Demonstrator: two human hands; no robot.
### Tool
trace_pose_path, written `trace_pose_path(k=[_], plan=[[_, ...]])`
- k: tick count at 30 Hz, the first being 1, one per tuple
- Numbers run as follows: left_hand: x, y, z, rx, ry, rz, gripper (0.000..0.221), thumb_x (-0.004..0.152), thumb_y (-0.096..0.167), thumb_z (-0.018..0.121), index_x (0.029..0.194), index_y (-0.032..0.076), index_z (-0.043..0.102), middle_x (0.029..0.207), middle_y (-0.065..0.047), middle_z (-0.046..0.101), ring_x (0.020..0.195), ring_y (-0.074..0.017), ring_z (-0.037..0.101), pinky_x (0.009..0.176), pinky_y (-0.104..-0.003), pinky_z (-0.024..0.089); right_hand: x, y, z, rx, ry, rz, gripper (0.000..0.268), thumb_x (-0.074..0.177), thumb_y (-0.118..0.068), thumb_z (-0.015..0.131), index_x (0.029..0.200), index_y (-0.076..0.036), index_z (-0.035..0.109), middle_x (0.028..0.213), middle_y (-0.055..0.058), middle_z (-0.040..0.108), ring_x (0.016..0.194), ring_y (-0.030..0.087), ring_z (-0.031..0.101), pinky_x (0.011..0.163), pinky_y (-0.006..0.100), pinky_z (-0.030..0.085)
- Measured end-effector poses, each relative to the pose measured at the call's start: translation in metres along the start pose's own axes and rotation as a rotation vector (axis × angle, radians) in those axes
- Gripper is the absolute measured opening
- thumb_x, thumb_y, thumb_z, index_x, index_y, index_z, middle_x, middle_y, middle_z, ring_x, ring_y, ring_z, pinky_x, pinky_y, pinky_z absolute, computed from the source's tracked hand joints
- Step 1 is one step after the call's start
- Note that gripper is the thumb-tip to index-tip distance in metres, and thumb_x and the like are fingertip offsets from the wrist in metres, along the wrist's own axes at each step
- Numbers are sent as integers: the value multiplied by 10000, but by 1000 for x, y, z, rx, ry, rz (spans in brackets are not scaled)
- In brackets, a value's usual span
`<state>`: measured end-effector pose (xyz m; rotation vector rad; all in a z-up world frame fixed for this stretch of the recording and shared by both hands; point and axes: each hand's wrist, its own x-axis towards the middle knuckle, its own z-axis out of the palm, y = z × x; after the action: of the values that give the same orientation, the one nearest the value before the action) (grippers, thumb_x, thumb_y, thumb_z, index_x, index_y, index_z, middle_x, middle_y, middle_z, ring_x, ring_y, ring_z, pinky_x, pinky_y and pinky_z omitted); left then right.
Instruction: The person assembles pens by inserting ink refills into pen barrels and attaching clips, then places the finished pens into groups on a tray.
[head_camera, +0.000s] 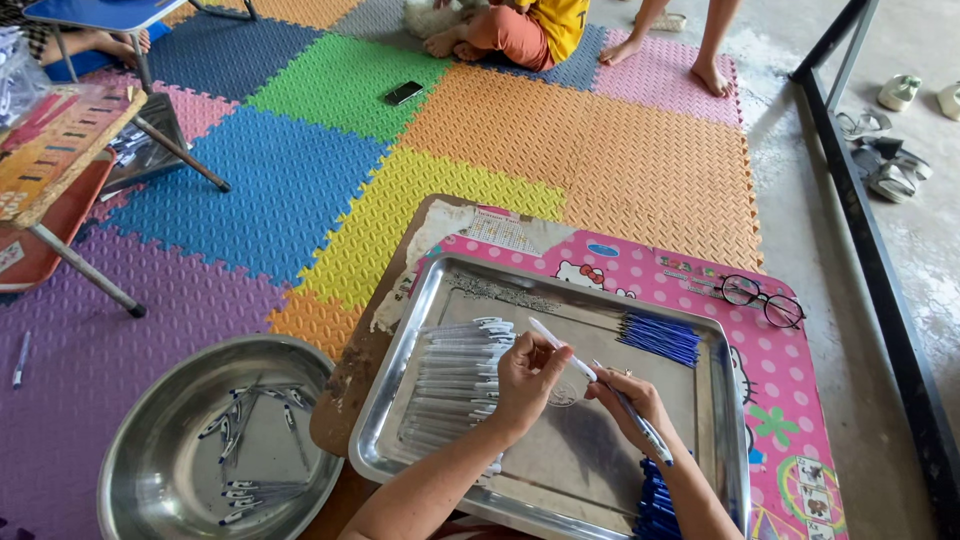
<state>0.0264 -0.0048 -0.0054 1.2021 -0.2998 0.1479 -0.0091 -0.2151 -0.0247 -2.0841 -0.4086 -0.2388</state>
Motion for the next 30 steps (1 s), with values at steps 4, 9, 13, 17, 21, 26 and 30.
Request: trace_pose_path(k=[4, 9, 13, 17, 21, 26, 30], plan=[[3, 5, -3, 24, 23, 17, 252, 986, 242, 793, 849, 120, 621, 631, 44, 484, 594, -74, 391, 528, -253, 347, 6, -18, -5, -30, 3, -5, 206, 1001, -200, 668, 913, -74, 804, 769, 13, 751, 622, 107, 595, 648, 265, 449], [15, 8, -7, -18, 50, 145, 148, 1110, 225, 586, 1093, 79, 566, 1054, -107, 702, 928, -174, 692, 851, -318, 569, 9, -23, -8, -41, 30, -3, 182, 992, -136, 697, 1075, -44, 831, 727, 111, 787, 650, 265, 725, 657, 380, 576], [10, -12, -9, -65, 44, 84, 298, 1173, 388, 341, 1212, 97, 396, 918, 20, 448, 672, -70, 548, 589, -242, 553, 5, -15, -13, -104, 68, 9, 184, 1006, -119, 668, 1093, -51, 816, 758, 123, 768, 680, 295, 720, 675, 386, 580], [-2, -21, -2, 674, -335, 283, 235, 1070, 353, 655, 1163, 141, 691, 988, -41, 575, 692, -197, 646, 556, -333, 594, -8, -3, -15, -244, 18, 4, 154, 985, -133, 674, 1065, -98, 802, 789, 128, 707, 713, 315, 697, 674, 421, 574], [-4, -47, -5, 1018, -429, 409, 106, 1013, 351, 718, 1013, 245, 713, 1001, 28, 667, 791, -221, 776, 668, -356, 655, -1, -24, -18, -284, 5, -39, 147, 928, -117, 750, 1058, -107, 818, 792, 131, 722, 685, 347, 715, 647, 414, 600], [-3, -43, -12, 1194, -500, 478, 72, 989, 303, 729, 992, 233, 714, 922, 30, 684, 749, -175, 762, 625, -302, 619, 7, -56, -18, -263, -40, -20, 183, 916, -102, 733, 1079, -148, 801, 839, 145, 738, 760, 393, 744, 696, 460, 608], [29, -47, -36, 1281, -542, 310, 18, 978, 200, 729, 967, 195, 742, 889, -8, 691, 801, -234, 766, 684, -361, 624, 6, -45, -26, -338, -47, 55, 161, 934, -74, 717, 1063, -145, 783, 915, 139, 722, 815, 390, 745, 721, 490, 603]])
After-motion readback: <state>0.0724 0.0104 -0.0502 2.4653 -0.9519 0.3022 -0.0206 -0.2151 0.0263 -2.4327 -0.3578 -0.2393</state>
